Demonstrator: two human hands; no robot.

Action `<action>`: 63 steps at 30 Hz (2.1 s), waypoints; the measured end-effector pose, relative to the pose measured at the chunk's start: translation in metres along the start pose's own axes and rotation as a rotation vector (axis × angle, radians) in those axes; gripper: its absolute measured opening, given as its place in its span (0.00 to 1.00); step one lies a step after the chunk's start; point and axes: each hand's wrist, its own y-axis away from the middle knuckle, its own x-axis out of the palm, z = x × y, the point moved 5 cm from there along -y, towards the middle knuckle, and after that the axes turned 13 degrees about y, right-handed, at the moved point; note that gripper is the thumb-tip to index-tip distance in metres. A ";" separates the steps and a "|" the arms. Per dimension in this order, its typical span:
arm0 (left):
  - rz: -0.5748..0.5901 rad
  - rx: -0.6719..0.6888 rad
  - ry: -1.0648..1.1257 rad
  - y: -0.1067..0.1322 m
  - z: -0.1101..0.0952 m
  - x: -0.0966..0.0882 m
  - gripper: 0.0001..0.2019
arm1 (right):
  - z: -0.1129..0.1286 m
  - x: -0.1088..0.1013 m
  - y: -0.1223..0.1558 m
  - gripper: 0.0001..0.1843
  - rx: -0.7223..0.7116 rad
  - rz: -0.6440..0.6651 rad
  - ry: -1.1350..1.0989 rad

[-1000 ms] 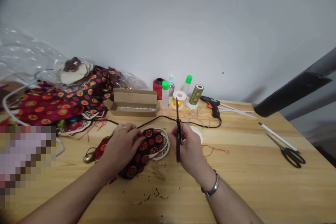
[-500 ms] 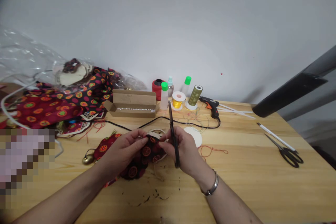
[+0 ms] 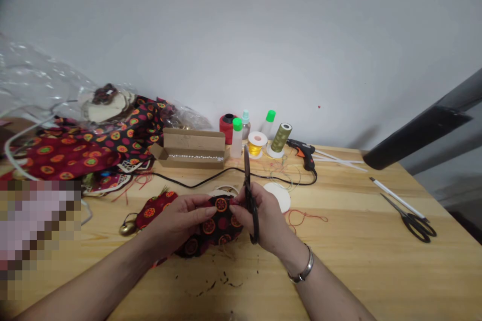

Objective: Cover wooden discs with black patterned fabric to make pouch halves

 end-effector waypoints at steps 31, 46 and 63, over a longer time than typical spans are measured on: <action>0.103 -0.057 -0.169 0.004 0.003 0.009 0.13 | 0.003 -0.017 0.002 0.09 -0.070 -0.266 -0.018; 0.029 -0.081 -0.100 0.004 0.005 0.003 0.13 | 0.004 -0.007 0.007 0.13 -0.152 0.011 0.083; -0.020 0.017 0.128 -0.004 0.000 0.000 0.13 | 0.012 -0.043 0.004 0.14 -0.079 -0.493 -0.095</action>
